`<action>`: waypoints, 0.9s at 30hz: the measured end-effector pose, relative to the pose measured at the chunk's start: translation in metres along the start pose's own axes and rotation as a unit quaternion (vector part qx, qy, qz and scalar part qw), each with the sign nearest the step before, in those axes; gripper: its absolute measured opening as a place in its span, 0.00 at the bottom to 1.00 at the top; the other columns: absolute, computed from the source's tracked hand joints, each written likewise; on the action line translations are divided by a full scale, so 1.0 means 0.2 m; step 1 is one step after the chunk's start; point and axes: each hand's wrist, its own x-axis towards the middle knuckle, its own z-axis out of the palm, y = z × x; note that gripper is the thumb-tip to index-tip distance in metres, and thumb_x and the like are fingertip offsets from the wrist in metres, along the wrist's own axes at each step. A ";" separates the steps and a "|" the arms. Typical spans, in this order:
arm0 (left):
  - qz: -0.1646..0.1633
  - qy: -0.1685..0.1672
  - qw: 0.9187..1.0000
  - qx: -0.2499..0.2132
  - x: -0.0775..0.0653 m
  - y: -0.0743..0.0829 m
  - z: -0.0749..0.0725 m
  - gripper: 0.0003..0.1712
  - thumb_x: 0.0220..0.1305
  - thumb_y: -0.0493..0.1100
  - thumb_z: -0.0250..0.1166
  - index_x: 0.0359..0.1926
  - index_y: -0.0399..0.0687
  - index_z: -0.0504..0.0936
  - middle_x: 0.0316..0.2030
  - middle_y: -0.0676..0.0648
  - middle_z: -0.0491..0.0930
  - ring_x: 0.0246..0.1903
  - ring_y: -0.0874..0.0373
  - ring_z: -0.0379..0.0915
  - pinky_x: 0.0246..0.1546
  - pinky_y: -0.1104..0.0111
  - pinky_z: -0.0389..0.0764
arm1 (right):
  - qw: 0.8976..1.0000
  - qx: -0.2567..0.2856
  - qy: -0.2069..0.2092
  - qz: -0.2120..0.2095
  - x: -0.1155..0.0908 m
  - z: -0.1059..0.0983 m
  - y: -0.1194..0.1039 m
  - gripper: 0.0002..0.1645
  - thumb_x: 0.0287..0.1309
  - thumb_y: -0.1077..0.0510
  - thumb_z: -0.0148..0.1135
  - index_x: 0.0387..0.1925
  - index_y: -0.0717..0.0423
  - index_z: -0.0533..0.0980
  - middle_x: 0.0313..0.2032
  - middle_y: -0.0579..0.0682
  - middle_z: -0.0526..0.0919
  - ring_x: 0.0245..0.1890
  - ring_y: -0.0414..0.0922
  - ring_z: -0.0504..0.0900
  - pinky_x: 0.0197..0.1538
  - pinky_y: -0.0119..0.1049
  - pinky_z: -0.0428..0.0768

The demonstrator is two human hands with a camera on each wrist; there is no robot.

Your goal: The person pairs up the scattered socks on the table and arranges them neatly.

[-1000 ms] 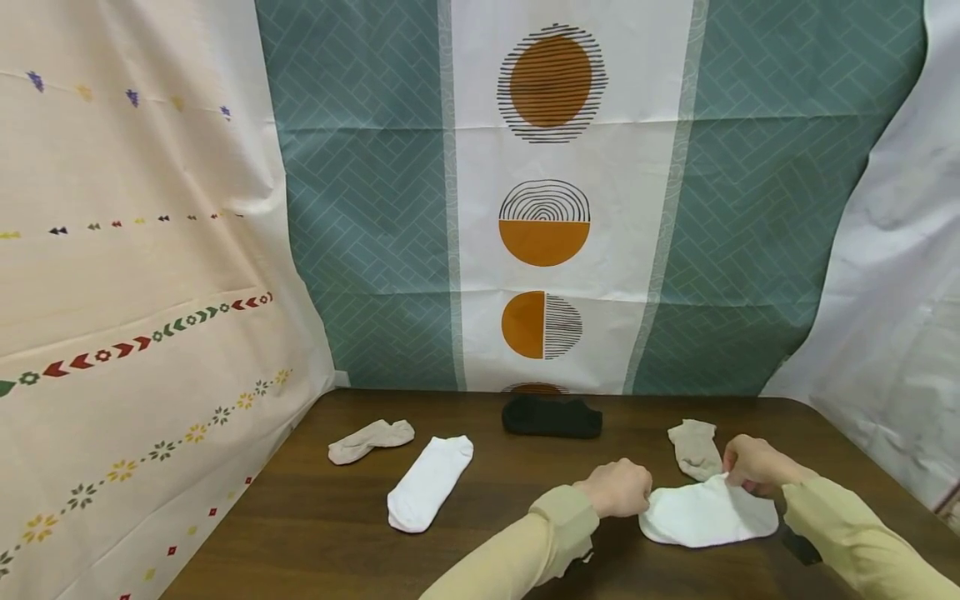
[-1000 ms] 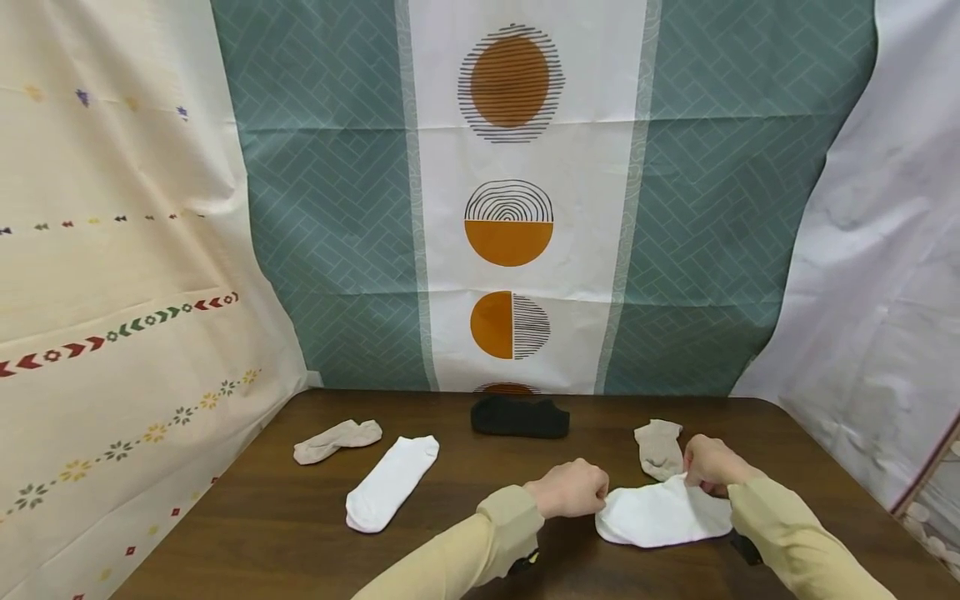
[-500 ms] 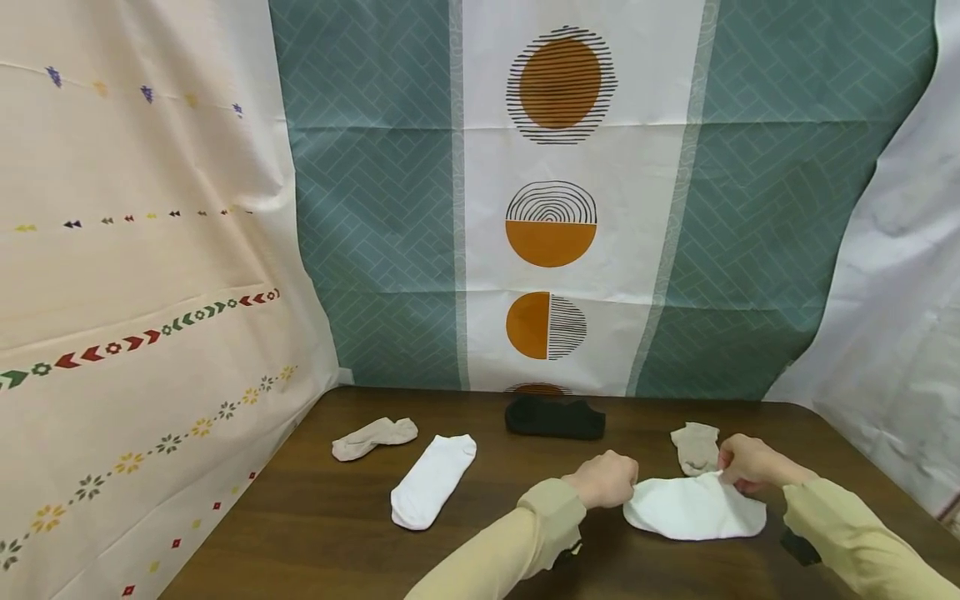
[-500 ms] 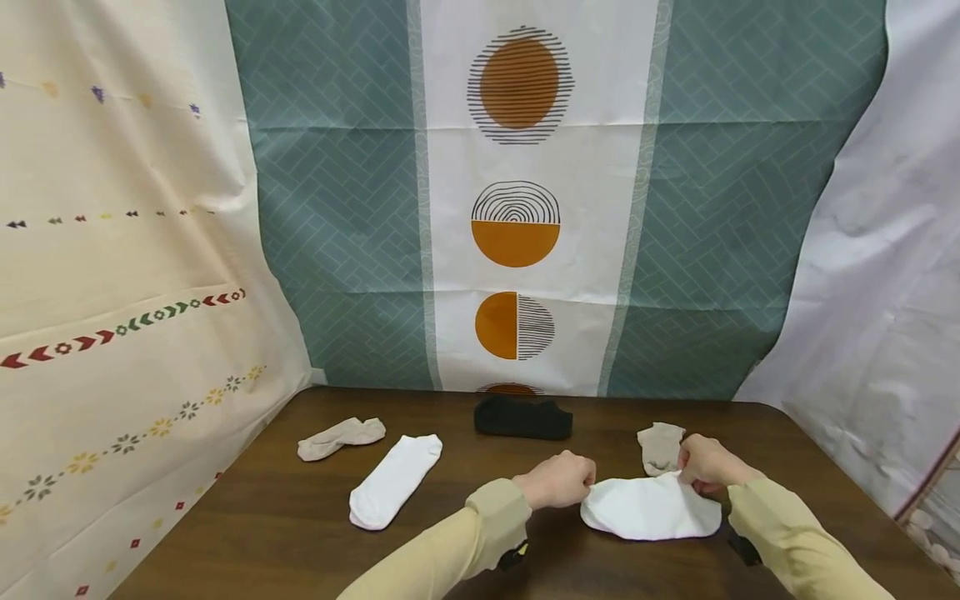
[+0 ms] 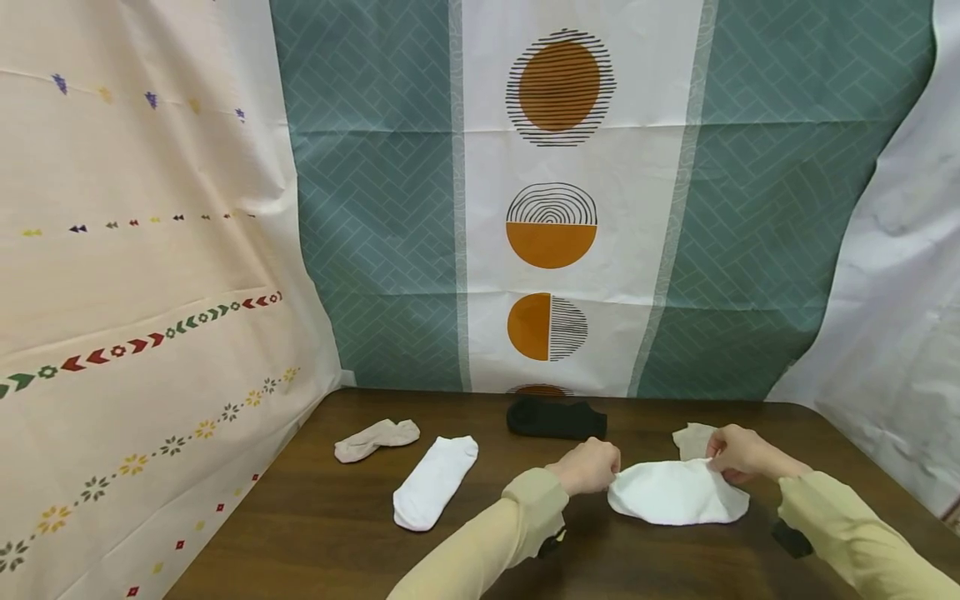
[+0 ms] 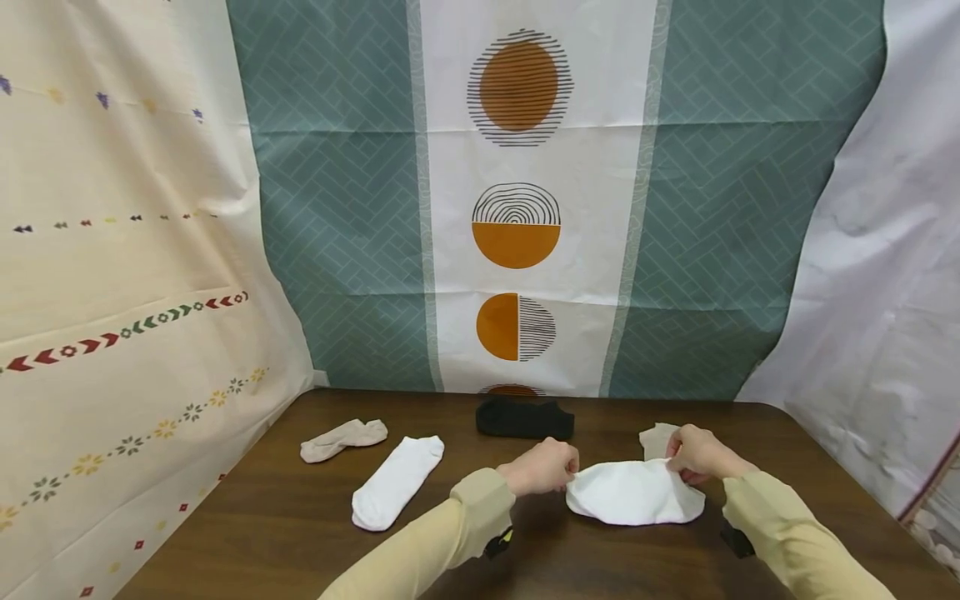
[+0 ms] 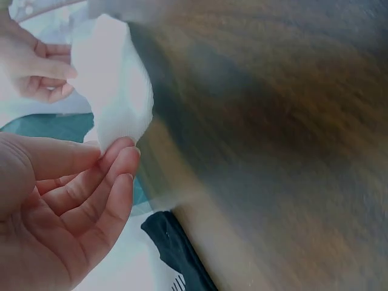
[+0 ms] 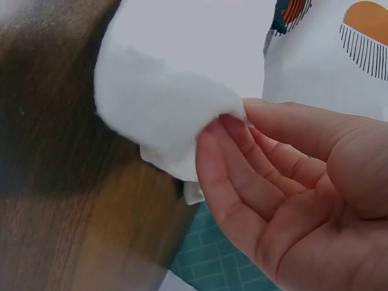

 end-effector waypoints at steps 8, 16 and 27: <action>0.002 0.000 0.999 -0.045 -0.01 -0.07 -0.04 0.07 0.58 0.34 0.61 0.24 0.46 0.77 0.19 0.56 0.70 0.15 0.68 0.65 0.16 0.79 0.66 | 1.000 0.024 0.006 -0.006 0.03 0.01 -0.02 0.08 0.45 0.70 0.64 0.24 0.63 0.71 0.18 0.50 0.70 0.17 0.44 0.75 0.22 0.39 0.76; -0.004 -0.002 0.996 -0.088 -0.05 -0.14 -0.10 0.07 0.58 0.32 0.60 0.24 0.43 0.77 0.20 0.54 0.70 0.14 0.67 0.67 0.16 0.79 0.67 | 0.999 0.047 0.002 -0.012 0.05 0.05 -0.07 0.07 0.45 0.70 0.63 0.25 0.65 0.71 0.19 0.50 0.71 0.17 0.44 0.75 0.23 0.37 0.77; -0.007 0.002 0.994 -0.109 -0.08 -0.23 -0.13 0.07 0.57 0.32 0.61 0.24 0.41 0.77 0.20 0.53 0.72 0.15 0.64 0.72 0.18 0.78 0.69 | 0.998 0.053 0.006 -0.029 0.08 0.10 -0.15 0.06 0.46 0.70 0.63 0.25 0.65 0.72 0.18 0.50 0.72 0.18 0.44 0.74 0.23 0.39 0.76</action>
